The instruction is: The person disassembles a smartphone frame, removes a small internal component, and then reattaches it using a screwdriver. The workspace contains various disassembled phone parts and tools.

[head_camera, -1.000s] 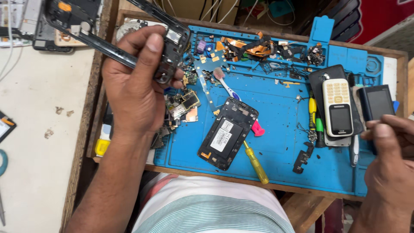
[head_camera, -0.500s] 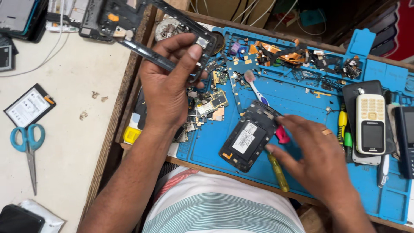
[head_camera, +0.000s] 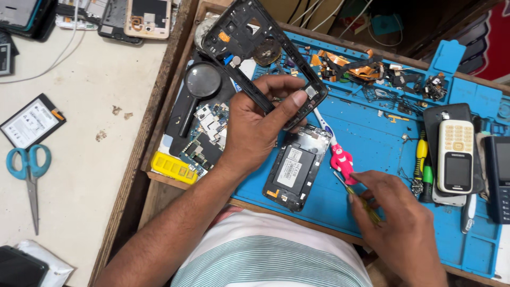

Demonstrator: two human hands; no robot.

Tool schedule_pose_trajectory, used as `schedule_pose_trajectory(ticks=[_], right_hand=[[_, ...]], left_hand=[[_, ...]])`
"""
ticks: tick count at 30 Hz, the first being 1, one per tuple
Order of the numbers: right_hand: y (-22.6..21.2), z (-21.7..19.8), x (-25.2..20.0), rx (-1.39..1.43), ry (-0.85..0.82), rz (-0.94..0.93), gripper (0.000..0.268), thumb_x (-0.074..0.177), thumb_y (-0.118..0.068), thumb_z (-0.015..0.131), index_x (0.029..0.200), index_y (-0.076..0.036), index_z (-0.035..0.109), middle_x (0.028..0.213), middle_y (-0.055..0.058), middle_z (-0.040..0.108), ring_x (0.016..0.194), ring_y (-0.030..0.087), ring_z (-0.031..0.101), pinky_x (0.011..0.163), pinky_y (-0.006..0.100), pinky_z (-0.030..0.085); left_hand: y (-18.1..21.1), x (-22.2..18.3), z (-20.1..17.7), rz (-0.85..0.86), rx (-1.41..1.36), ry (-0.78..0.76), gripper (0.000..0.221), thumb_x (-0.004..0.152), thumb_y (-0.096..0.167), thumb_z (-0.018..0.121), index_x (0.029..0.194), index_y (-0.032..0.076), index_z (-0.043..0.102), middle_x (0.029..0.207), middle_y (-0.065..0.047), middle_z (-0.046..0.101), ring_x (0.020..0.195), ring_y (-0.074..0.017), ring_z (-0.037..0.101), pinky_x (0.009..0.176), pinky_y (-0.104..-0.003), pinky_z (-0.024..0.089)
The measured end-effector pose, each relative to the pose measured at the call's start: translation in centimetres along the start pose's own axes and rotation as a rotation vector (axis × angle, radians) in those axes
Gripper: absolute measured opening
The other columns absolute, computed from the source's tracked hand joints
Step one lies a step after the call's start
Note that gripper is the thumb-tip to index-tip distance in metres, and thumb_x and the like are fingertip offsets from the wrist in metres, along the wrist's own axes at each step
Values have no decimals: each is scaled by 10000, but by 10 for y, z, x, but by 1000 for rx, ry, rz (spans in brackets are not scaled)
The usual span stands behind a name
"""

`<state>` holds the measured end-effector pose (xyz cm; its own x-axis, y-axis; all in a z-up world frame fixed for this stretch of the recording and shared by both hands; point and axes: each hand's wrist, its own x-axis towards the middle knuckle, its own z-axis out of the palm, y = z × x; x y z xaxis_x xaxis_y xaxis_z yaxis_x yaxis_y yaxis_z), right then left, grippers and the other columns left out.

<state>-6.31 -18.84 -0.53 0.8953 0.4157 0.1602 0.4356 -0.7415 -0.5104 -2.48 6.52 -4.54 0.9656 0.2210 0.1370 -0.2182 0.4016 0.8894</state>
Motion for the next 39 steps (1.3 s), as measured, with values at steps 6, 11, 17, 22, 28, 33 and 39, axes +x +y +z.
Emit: schedule_pose_trajectory(ticks=[6,11,17,22,28,33,39], right_hand=[[20,-20,0,3,11,99,371,808,-34,779,1170,-59,701,1124,101,710,780,146,737,628,282,596],[35,-39,10,75,110,179,357,884,-41,779,1230,-16,695,1077,108,710,862,148,736,709,273,590],[54,-56,24,138,251,202,291,970,-43,733,1247,18,669,1074,117,722,902,143,723,729,244,572],[60,-65,16,114,315,156,214,1026,-57,739,1229,-13,688,1091,103,736,885,120,720,737,226,569],[38,-23,24,-166,-70,-280,177,844,-145,758,1019,-154,785,981,53,728,919,250,689,793,405,540],[27,-3,40,-409,-52,-351,188,886,-197,744,1064,-173,800,847,19,663,772,240,618,689,430,447],[25,-4,46,-464,-65,-389,124,868,-222,734,964,-150,762,841,22,656,794,237,638,723,437,438]], left_hand=[[-4,-5,11,93,260,-94,240,1064,190,678,1235,23,692,1083,-37,712,967,-81,687,847,-235,574],[-7,-9,23,25,475,-178,267,1082,249,607,1233,54,710,1013,-42,745,927,-100,689,837,-271,563],[-16,-11,25,49,424,-203,319,1123,277,514,1246,37,684,1027,-34,745,967,-91,708,869,-258,568],[-26,-2,18,-15,181,-97,333,1149,259,512,1264,5,693,993,-47,666,945,-96,652,832,-244,585],[-24,-3,13,-169,-63,-55,327,1103,274,477,1240,14,621,974,-40,665,756,-127,735,594,-234,591],[-22,-7,12,-198,-6,-71,310,1060,228,587,1267,1,620,1003,-73,706,741,-139,743,586,-241,601],[-23,-11,19,-101,88,-195,301,1002,112,703,1266,-19,645,1107,-88,723,954,-95,708,791,-220,600]])
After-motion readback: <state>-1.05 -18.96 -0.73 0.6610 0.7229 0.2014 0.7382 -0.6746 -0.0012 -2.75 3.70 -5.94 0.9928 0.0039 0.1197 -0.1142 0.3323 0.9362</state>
